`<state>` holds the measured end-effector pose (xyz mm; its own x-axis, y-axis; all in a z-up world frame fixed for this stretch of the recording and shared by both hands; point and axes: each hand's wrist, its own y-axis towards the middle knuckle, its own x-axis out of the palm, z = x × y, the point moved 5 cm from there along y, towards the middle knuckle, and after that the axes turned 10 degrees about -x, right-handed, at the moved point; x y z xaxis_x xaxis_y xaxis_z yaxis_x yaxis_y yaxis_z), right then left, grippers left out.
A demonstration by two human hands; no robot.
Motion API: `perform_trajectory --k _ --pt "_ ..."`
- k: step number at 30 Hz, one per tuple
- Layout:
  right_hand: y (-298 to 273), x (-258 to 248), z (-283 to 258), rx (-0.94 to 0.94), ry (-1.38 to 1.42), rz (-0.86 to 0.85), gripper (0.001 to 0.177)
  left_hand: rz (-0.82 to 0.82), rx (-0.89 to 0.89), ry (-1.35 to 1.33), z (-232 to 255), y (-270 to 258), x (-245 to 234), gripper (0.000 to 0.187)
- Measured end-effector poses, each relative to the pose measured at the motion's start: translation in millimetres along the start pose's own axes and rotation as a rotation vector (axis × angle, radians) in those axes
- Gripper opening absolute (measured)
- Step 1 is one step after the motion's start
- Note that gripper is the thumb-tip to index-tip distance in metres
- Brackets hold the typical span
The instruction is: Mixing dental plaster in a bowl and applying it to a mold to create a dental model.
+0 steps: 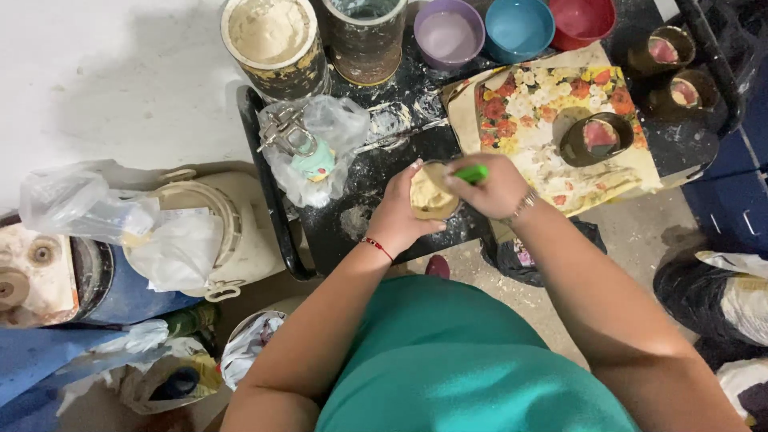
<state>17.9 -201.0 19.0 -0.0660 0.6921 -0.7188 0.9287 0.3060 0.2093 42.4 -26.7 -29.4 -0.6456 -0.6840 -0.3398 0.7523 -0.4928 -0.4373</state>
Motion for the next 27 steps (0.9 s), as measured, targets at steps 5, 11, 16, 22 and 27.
perform_trajectory --k 5,11,16,22,27 --pt "-25.1 25.1 -0.3 0.016 0.014 -0.004 0.019 0.020 0.002 0.012 -0.6 2.2 3.5 0.117" --pt "-1.8 12.4 -10.4 0.186 0.067 0.163 0.032 0.027 0.024 0.114 -13.1 4.5 2.2 0.117" --pt "-36.8 23.7 82.4 0.579 0.601 0.375 0.041 0.041 0.060 0.157 19.9 -13.6 -16.5 0.129" --pt "-31.0 -32.6 36.3 0.497 0.679 0.117 0.031 -0.008 0.380 -0.891 -68.5 39.4 30.3 0.116" --pt "-4.3 -71.5 -24.7 -0.007 -0.549 -0.291 0.016 -0.322 0.352 -1.290 -17.9 28.4 56.0 0.120"
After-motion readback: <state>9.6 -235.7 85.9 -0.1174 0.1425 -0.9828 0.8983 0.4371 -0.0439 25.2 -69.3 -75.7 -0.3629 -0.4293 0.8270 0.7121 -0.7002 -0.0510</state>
